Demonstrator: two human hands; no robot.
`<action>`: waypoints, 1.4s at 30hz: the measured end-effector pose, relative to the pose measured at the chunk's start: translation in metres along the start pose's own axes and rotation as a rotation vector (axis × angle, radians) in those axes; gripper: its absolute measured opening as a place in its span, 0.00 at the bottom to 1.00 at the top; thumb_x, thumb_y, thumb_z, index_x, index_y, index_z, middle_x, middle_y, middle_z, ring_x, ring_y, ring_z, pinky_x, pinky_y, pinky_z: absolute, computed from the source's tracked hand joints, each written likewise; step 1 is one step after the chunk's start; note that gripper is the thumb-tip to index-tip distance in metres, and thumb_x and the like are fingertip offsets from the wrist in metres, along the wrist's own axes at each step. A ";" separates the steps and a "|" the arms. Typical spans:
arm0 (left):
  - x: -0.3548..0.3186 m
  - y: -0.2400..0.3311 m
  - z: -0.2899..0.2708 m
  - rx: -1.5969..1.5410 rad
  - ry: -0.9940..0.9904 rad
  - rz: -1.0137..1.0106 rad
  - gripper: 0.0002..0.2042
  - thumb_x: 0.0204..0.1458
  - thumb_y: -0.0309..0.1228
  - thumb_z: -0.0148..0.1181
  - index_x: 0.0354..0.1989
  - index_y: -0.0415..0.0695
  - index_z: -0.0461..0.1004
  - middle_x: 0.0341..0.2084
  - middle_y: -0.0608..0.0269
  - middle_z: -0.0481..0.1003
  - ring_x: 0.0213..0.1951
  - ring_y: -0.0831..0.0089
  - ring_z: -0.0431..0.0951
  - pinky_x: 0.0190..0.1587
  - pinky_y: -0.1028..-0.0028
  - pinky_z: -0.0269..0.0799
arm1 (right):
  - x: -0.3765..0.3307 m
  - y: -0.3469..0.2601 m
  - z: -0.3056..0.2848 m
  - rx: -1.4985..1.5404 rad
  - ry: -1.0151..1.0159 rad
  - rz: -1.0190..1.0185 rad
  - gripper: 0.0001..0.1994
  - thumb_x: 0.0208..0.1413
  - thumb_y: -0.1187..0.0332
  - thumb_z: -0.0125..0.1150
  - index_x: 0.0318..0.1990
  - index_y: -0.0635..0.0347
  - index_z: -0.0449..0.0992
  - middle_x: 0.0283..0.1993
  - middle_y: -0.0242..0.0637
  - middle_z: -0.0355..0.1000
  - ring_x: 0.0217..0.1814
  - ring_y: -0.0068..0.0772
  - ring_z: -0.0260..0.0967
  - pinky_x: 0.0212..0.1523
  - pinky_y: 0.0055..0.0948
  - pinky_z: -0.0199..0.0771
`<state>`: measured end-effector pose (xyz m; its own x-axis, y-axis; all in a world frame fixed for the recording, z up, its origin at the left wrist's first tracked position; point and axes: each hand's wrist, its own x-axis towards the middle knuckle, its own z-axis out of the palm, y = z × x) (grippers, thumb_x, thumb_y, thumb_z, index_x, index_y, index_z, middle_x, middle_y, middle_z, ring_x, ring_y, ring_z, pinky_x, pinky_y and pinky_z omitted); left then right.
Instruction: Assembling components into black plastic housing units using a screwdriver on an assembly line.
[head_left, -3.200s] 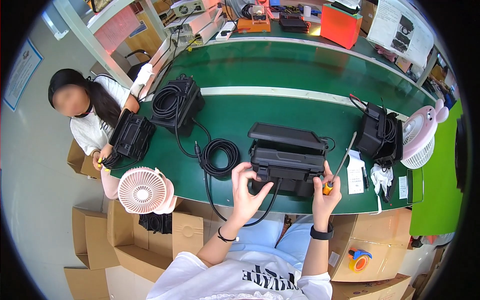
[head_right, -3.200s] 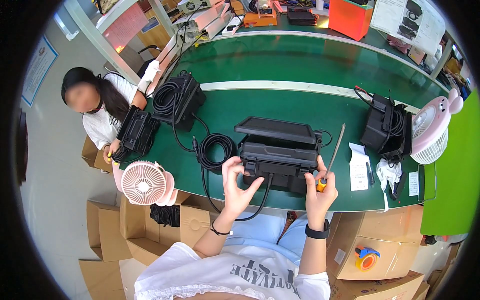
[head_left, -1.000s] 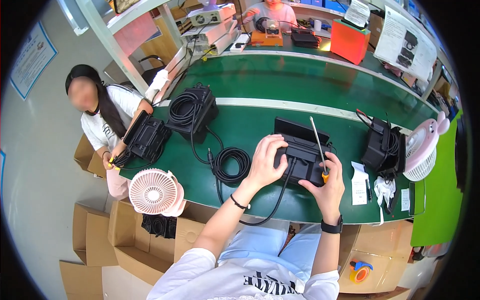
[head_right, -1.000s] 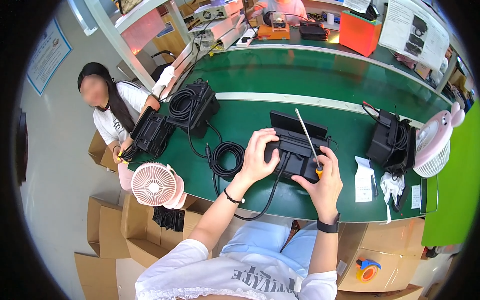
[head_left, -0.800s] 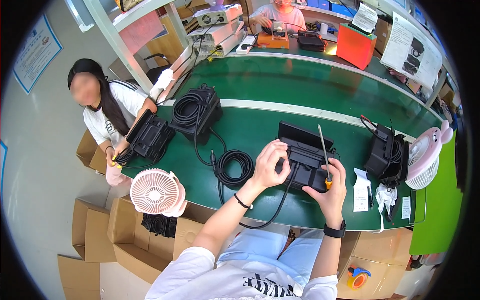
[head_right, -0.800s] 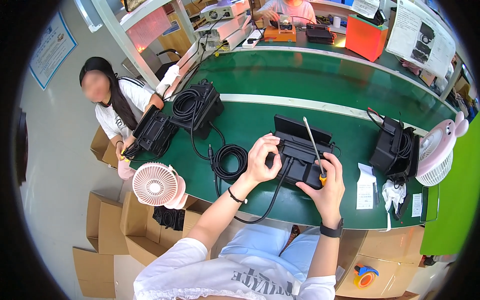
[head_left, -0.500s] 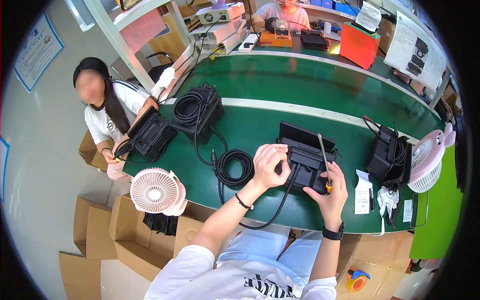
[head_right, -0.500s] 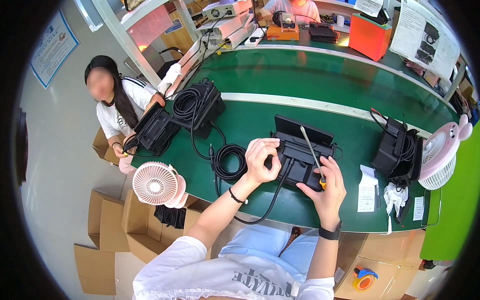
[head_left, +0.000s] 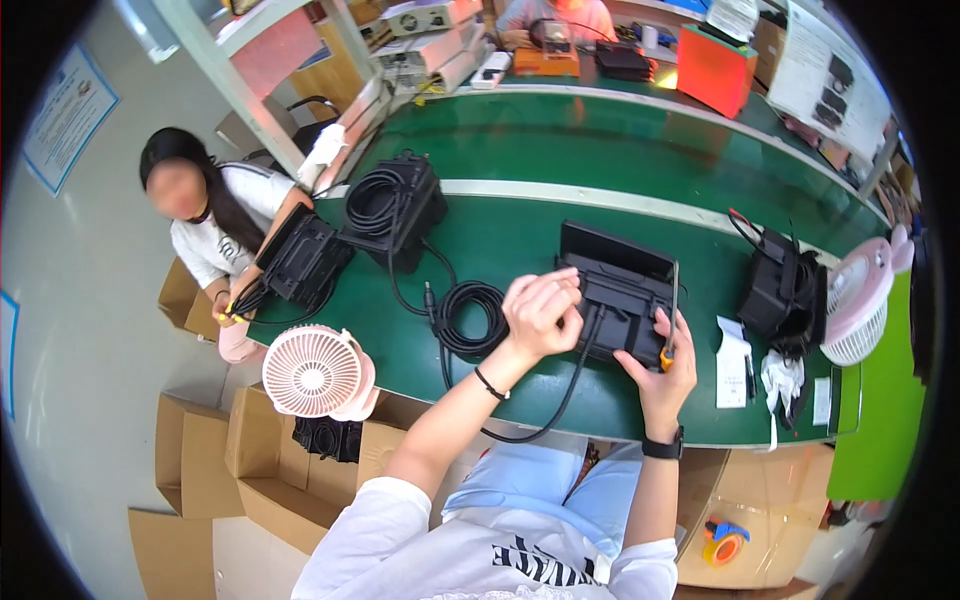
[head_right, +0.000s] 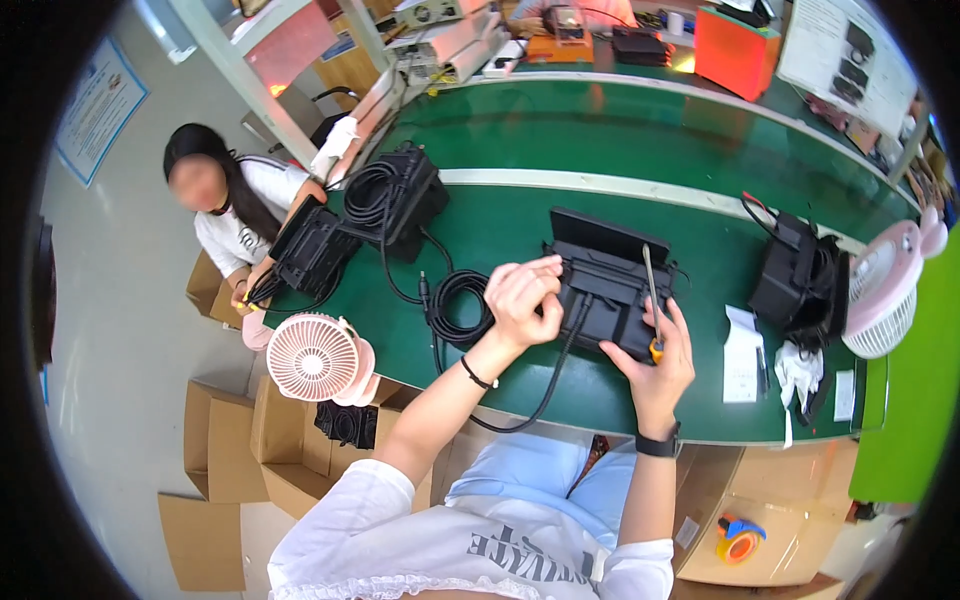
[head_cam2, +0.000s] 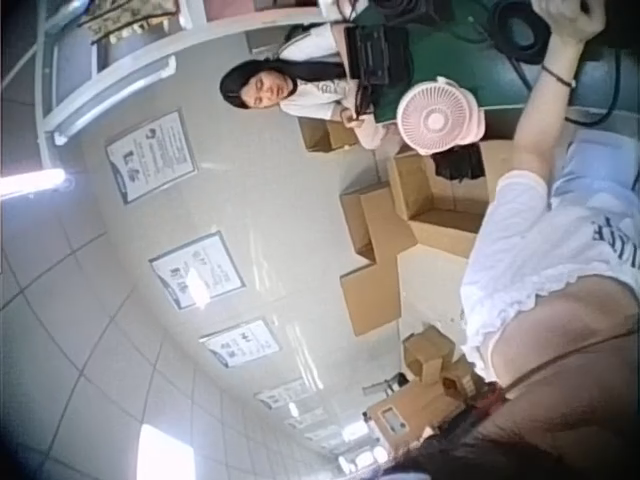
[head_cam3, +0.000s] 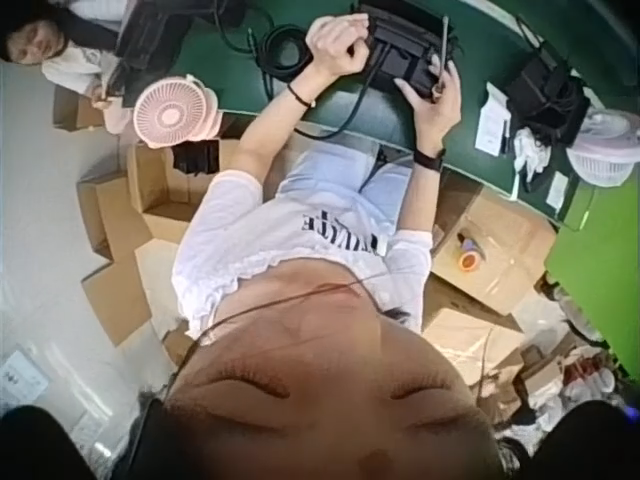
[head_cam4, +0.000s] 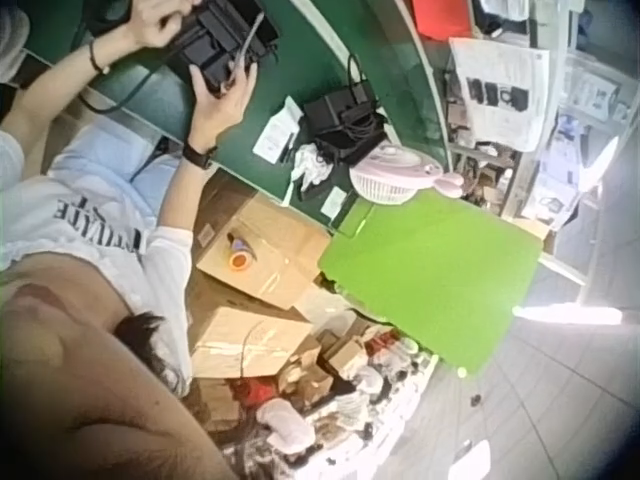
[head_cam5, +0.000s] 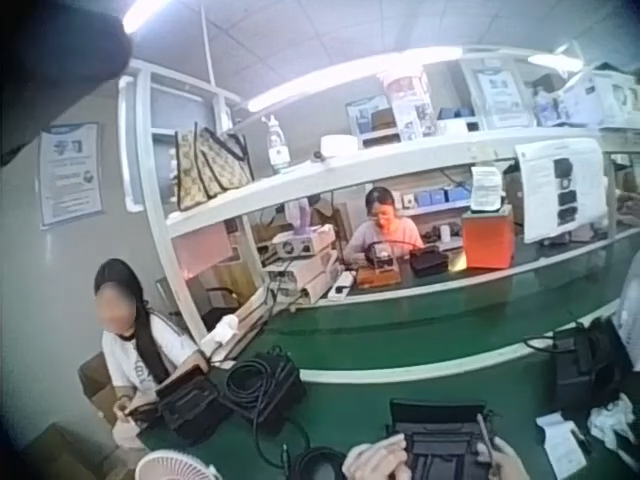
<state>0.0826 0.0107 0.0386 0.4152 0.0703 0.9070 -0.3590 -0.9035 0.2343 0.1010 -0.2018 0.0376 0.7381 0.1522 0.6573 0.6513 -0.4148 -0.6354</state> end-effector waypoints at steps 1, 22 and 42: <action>0.000 0.000 -0.001 0.025 0.005 0.009 0.05 0.37 0.24 0.55 0.23 0.49 0.73 0.28 0.67 0.81 0.42 0.71 0.83 0.42 0.71 0.69 | -0.001 -0.001 0.001 0.039 0.001 0.042 0.31 0.32 0.67 0.83 0.46 0.62 0.72 0.48 0.41 0.79 0.64 0.50 0.68 0.58 0.40 0.72; 0.055 0.021 -0.022 -0.091 -0.559 0.026 0.20 0.45 0.39 0.69 0.47 0.51 0.76 0.50 0.64 0.75 0.55 0.64 0.74 0.61 0.59 0.62 | -0.075 -0.027 -0.041 0.294 -0.045 0.523 0.23 0.63 0.70 0.59 0.61 0.62 0.58 0.38 0.37 0.78 0.36 0.24 0.74 0.38 0.25 0.74; 0.043 0.005 0.032 0.021 -0.445 -0.189 0.16 0.64 0.37 0.48 0.39 0.40 0.81 0.36 0.54 0.81 0.40 0.58 0.81 0.49 0.61 0.73 | -0.078 -0.068 -0.070 -0.206 -0.337 0.187 0.22 0.57 0.77 0.57 0.61 0.58 0.68 0.55 0.48 0.73 0.46 0.50 0.77 0.43 0.38 0.78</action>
<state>0.1254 -0.0046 0.0670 0.7906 0.0508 0.6102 -0.2276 -0.9008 0.3698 -0.0130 -0.2480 0.0580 0.8786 0.3275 0.3475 0.4772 -0.6280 -0.6147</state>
